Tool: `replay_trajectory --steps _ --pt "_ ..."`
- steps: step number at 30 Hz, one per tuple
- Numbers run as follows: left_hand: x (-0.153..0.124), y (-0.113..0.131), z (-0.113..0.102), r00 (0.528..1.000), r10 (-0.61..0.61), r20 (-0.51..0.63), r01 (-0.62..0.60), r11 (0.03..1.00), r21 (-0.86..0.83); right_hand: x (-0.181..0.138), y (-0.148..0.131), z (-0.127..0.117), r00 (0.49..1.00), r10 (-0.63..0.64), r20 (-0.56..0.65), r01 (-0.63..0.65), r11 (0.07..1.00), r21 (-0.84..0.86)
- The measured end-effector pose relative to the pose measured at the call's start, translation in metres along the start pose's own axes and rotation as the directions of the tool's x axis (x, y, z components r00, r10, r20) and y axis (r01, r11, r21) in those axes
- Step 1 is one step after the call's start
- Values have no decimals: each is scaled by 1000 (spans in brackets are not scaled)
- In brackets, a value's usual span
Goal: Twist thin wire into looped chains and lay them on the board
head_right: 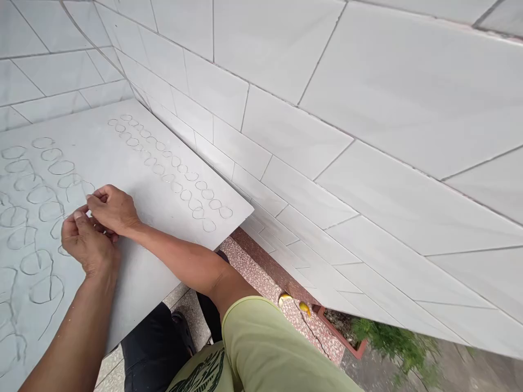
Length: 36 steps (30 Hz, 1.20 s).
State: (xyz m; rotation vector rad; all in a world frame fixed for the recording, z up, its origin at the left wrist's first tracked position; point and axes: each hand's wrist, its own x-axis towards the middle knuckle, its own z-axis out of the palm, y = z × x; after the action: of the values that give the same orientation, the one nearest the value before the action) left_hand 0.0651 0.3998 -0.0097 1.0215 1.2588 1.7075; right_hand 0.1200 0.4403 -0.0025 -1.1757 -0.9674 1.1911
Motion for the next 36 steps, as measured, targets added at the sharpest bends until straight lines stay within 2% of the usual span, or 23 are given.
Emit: replay_trajectory --steps 4,11,18,27,30,33,36 --pt "2 -2 -5 998 -57 -38 55 997 -59 5 9 4 999 -15 -36 21 983 185" --pt "1 1 -14 991 -124 -50 120 990 -72 1 11 2 998 -29 52 9 935 355" --pt "7 6 -24 997 -62 -51 56 994 -96 -6 12 1 976 -16 218 -47 958 283" --pt "13 6 -31 998 -53 -16 52 997 -55 1 10 -9 981 -56 184 25 986 167" --pt "16 8 -34 997 -60 46 61 998 -18 1 6 -14 967 -94 235 61 988 145" --pt "20 9 -37 986 -97 133 97 995 9 -1 2 -17 935 -116 335 87 991 101" --pt "22 11 -39 985 -112 135 115 993 -13 -2 1 -16 929 -112 354 100 994 52"
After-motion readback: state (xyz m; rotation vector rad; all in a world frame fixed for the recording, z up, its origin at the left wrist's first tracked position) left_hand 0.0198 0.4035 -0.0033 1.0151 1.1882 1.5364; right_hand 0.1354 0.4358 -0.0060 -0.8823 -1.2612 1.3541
